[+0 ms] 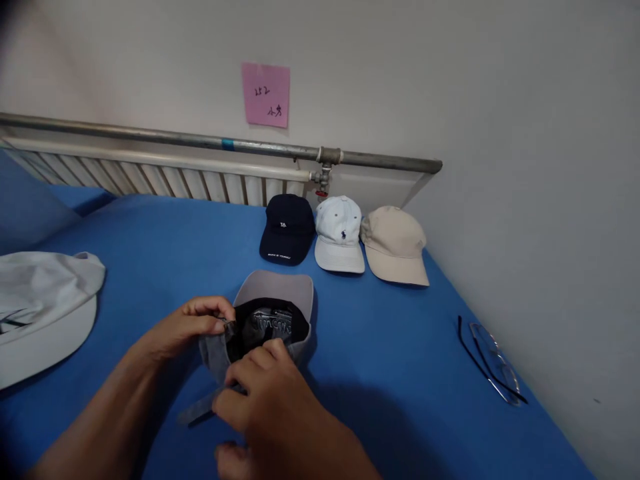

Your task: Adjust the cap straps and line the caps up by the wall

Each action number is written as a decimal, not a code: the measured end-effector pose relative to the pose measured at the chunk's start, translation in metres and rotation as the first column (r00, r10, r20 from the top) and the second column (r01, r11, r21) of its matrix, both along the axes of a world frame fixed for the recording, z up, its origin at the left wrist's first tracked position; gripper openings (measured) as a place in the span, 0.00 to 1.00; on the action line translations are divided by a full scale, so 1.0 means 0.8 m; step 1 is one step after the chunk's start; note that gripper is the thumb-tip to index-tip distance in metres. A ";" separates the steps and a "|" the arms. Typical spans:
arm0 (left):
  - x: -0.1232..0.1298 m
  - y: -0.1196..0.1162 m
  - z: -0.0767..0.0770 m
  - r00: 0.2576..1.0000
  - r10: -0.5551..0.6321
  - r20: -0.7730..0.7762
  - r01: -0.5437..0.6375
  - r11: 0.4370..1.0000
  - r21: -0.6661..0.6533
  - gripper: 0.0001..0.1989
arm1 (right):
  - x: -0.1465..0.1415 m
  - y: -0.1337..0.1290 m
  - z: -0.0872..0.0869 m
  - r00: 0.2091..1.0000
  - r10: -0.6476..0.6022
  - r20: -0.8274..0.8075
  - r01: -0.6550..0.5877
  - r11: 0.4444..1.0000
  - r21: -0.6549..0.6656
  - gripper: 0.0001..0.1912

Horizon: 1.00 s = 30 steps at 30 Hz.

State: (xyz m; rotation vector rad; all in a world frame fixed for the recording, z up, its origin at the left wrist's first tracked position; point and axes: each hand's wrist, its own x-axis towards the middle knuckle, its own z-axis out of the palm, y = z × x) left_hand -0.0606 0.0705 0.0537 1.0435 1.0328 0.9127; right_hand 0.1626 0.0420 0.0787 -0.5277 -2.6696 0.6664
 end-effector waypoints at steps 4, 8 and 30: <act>0.008 0.005 -0.002 1.000 0.029 -0.001 -0.029 0.998 -0.052 0.05 | -0.007 -0.001 -0.016 0.990 -0.059 0.127 0.051 0.996 0.068 0.14; 0.012 0.005 -0.005 1.000 0.013 0.018 -0.011 0.996 -0.086 0.05 | -0.017 -0.001 -0.029 0.980 -0.143 0.139 0.137 0.989 0.058 0.05; 0.014 0.003 -0.015 0.991 -0.120 0.058 0.122 0.992 -0.038 0.08 | -0.005 0.054 -0.032 0.264 -0.914 -0.307 -0.229 0.250 -0.941 0.17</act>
